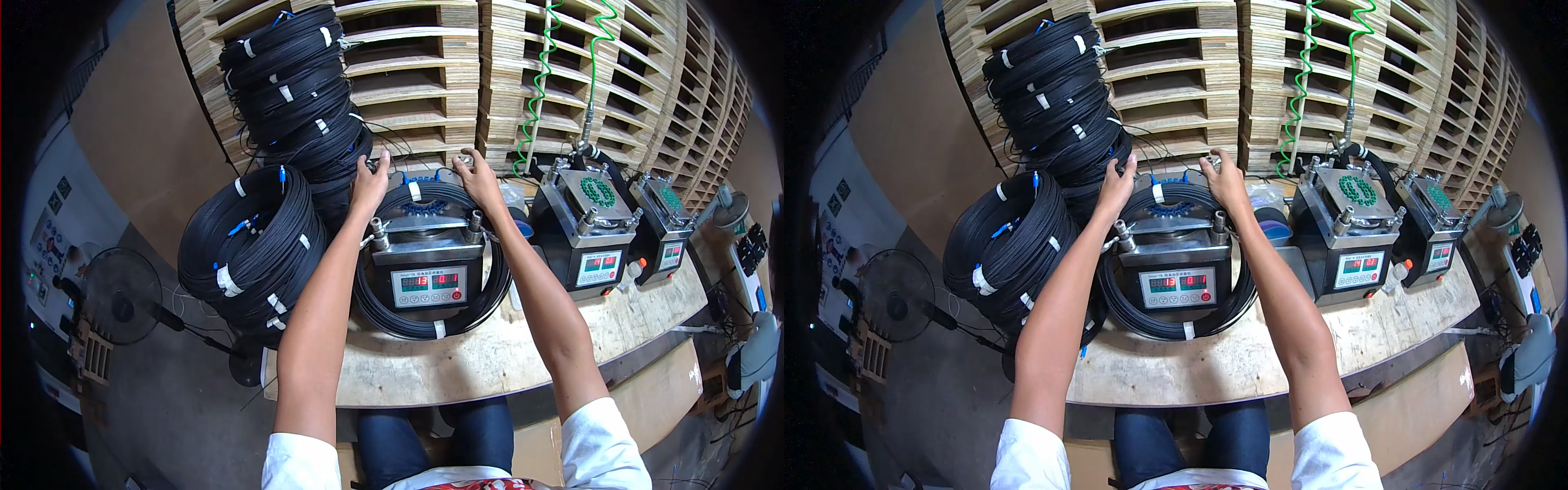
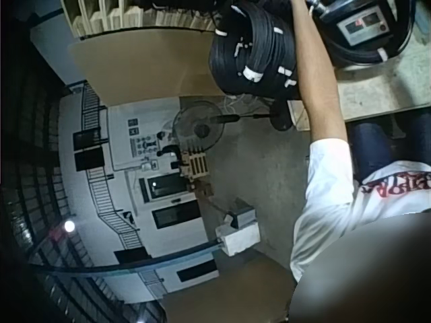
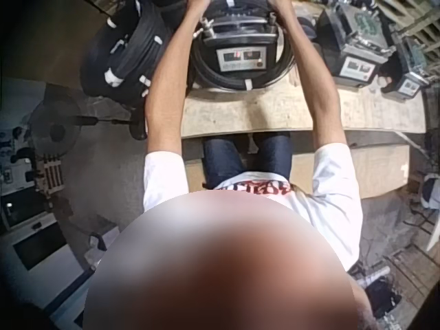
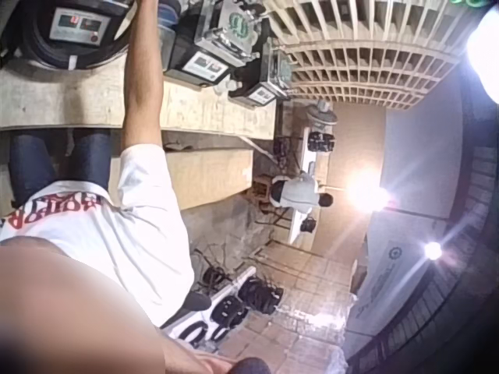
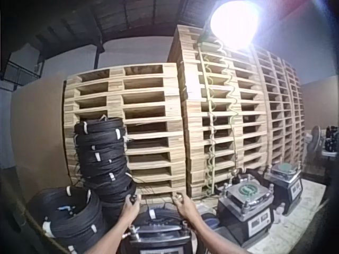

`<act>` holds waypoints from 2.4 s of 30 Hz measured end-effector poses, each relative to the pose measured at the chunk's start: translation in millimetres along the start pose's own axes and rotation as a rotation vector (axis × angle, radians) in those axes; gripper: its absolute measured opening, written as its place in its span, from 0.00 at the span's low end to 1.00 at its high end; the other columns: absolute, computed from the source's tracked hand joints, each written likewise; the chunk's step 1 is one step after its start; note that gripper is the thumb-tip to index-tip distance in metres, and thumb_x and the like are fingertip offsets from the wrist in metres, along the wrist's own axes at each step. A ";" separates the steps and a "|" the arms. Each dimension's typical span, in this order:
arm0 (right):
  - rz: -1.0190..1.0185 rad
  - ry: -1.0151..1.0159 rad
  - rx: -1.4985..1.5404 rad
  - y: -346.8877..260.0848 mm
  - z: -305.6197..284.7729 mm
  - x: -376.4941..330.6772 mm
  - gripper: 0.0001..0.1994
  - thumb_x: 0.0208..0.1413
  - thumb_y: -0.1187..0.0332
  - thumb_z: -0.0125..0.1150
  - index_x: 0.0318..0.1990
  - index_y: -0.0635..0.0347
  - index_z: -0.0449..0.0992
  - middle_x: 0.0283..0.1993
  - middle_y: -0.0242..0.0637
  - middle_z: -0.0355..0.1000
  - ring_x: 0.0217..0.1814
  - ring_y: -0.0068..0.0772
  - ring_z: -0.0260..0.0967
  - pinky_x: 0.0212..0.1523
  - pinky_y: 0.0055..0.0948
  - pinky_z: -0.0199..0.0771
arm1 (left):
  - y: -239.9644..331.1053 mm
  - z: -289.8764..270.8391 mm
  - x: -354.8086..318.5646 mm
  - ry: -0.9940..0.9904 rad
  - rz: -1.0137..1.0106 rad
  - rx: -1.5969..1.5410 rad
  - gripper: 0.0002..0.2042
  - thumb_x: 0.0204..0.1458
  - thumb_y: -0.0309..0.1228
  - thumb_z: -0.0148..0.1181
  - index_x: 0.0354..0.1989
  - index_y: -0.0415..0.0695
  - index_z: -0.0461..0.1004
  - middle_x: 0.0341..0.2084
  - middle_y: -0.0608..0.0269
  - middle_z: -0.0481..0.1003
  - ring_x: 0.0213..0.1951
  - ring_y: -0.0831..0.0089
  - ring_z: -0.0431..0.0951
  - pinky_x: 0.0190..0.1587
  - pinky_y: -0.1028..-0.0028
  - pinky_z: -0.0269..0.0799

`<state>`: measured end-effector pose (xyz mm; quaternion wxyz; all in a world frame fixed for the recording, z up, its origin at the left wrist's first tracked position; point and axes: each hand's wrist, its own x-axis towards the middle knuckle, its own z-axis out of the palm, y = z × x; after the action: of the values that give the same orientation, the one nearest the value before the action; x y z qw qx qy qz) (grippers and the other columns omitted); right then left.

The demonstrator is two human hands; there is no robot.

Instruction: The user is using a polishing machine to polish the ends of a fiber optic cable.

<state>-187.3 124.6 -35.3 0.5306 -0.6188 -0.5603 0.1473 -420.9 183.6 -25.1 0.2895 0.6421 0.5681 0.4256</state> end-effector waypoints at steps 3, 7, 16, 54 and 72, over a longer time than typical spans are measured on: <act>-0.002 -0.010 0.037 -1.7 2.2 -0.8 0.28 0.61 0.51 0.61 0.59 0.64 0.70 0.41 0.64 0.76 0.50 0.60 0.76 0.50 0.44 0.73 | -3.3 -0.3 2.9 0.030 0.023 0.058 0.47 0.56 0.66 0.47 0.72 0.38 0.50 0.65 0.33 0.61 0.67 0.40 0.61 0.68 0.55 0.55; -0.006 0.041 -0.098 -0.9 4.0 -1.0 0.29 0.62 0.47 0.58 0.59 0.63 0.70 0.47 0.65 0.75 0.55 0.62 0.73 0.55 0.46 0.71 | -2.5 -0.5 2.4 0.046 0.041 0.061 0.49 0.55 0.67 0.48 0.71 0.35 0.52 0.65 0.31 0.60 0.67 0.41 0.60 0.68 0.59 0.56; -0.010 0.016 -0.093 7.7 5.2 4.5 0.26 0.62 0.49 0.57 0.58 0.61 0.71 0.40 0.62 0.75 0.48 0.62 0.75 0.50 0.48 0.73 | 3.1 -1.2 -2.4 -0.025 0.001 -0.046 0.44 0.58 0.63 0.48 0.71 0.38 0.52 0.66 0.33 0.60 0.67 0.42 0.61 0.68 0.57 0.56; 0.026 0.048 -0.117 -5.9 7.0 -4.0 0.23 0.63 0.53 0.57 0.57 0.62 0.71 0.46 0.65 0.75 0.54 0.65 0.72 0.53 0.48 0.71 | -5.0 -3.8 -1.0 0.041 0.064 0.020 0.44 0.54 0.61 0.57 0.70 0.38 0.55 0.63 0.34 0.64 0.65 0.44 0.65 0.66 0.59 0.59; -0.030 0.048 -0.052 -2.5 2.7 -2.2 0.20 0.65 0.58 0.56 0.57 0.61 0.71 0.43 0.62 0.76 0.51 0.61 0.75 0.51 0.45 0.73 | -2.2 0.5 -0.4 0.084 0.068 0.054 0.43 0.55 0.59 0.57 0.69 0.36 0.57 0.62 0.32 0.65 0.65 0.45 0.64 0.67 0.60 0.58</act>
<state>-191.5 123.5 -35.2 0.5297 -0.6272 -0.5603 0.1099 -421.6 183.6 -27.2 0.2333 0.6502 0.5687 0.4465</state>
